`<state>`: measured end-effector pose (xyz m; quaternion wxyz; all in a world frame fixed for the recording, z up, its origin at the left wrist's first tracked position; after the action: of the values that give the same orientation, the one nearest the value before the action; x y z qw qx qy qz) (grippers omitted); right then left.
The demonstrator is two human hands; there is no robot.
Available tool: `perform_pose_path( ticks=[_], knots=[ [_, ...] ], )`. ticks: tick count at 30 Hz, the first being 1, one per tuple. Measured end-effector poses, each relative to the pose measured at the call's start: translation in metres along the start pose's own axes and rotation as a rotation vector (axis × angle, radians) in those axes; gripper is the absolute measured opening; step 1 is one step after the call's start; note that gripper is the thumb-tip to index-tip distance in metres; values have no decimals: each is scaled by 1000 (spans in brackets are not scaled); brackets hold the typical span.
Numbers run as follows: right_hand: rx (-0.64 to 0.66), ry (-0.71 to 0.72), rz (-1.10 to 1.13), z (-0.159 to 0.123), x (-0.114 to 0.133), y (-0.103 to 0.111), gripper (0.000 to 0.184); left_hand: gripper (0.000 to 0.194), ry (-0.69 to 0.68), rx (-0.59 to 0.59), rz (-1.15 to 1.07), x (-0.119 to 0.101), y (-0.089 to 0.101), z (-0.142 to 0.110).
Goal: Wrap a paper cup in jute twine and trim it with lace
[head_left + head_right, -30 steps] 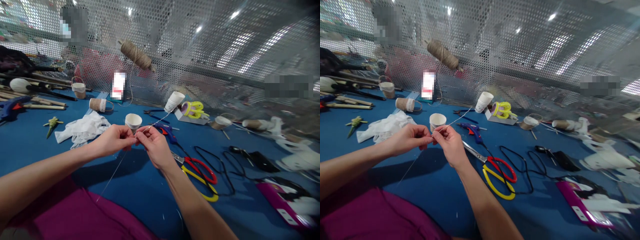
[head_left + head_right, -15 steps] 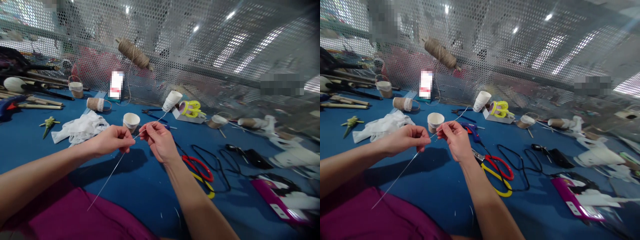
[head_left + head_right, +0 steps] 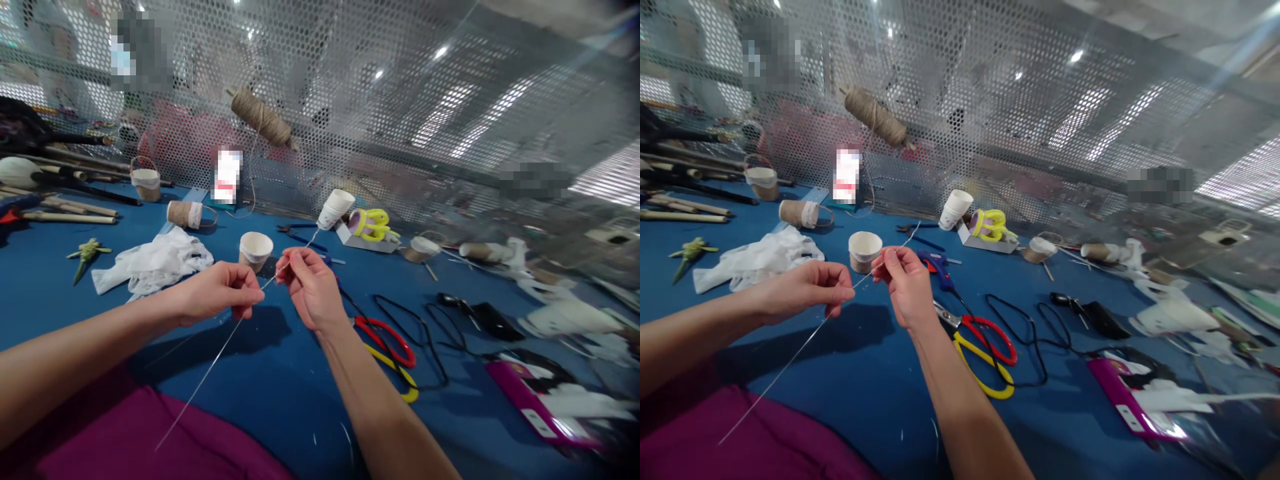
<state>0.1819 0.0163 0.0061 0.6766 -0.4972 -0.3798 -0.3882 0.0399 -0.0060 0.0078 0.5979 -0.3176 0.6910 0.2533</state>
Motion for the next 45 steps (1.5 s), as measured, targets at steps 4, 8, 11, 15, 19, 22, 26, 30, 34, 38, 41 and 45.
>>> perform_pose_path(
  ticks=[4, 8, 11, 15, 19, 22, 26, 30, 34, 38, 41, 45],
  knots=[
    [-20, 51, 54, 6, 8, 10, 17, 20, 82, 58, -117, 4, 0, -1],
    [20, 17, 110, 8, 9, 13, 18, 22, 121, 146, -211, 6, -2, -1],
    [52, -13, 155, 8, 10, 13, 18, 24, 118, 184, -236, 7, -3, -2],
    [84, -24, 194, 7, 13, 12, 19, 26, 134, 217, -256, 8, -4, -2],
    [110, -19, 212, 7, 16, 11, 21, 26, 134, 241, -273, 8, -6, -3],
    [125, -33, 222, 7, 17, 11, 22, 26, 131, 243, -270, 8, -6, -4],
    [147, -51, 226, 7, 18, 12, 24, 25, 136, 248, -270, 8, -6, -4],
    [170, -68, 207, 6, 22, 14, 27, 24, 124, 282, -299, 7, -5, -5],
    [165, -57, 166, 5, 25, 15, 29, 22, 115, 312, -334, 6, -3, -5],
    [104, -9, 117, 7, 22, 18, 28, 24, 117, 301, -320, 7, -4, -5],
    [42, 24, 84, 10, 18, 21, 28, 27, 117, 255, -307, 8, -6, -4],
    [-18, 36, 42, 12, 15, 25, 28, 26, 111, 210, -268, 7, -9, -4]
  ],
)
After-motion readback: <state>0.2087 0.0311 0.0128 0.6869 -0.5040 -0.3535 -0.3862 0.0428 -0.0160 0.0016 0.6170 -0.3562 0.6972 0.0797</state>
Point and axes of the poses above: each hand's wrist, its own z-axis towards the middle knuckle, its own y-axis out of the back of the hand, x = y × z, the point moved 4 cm from there along z, towards the middle knuckle, and after that the axes turned 5 degrees about x, right-handed, at the moved point
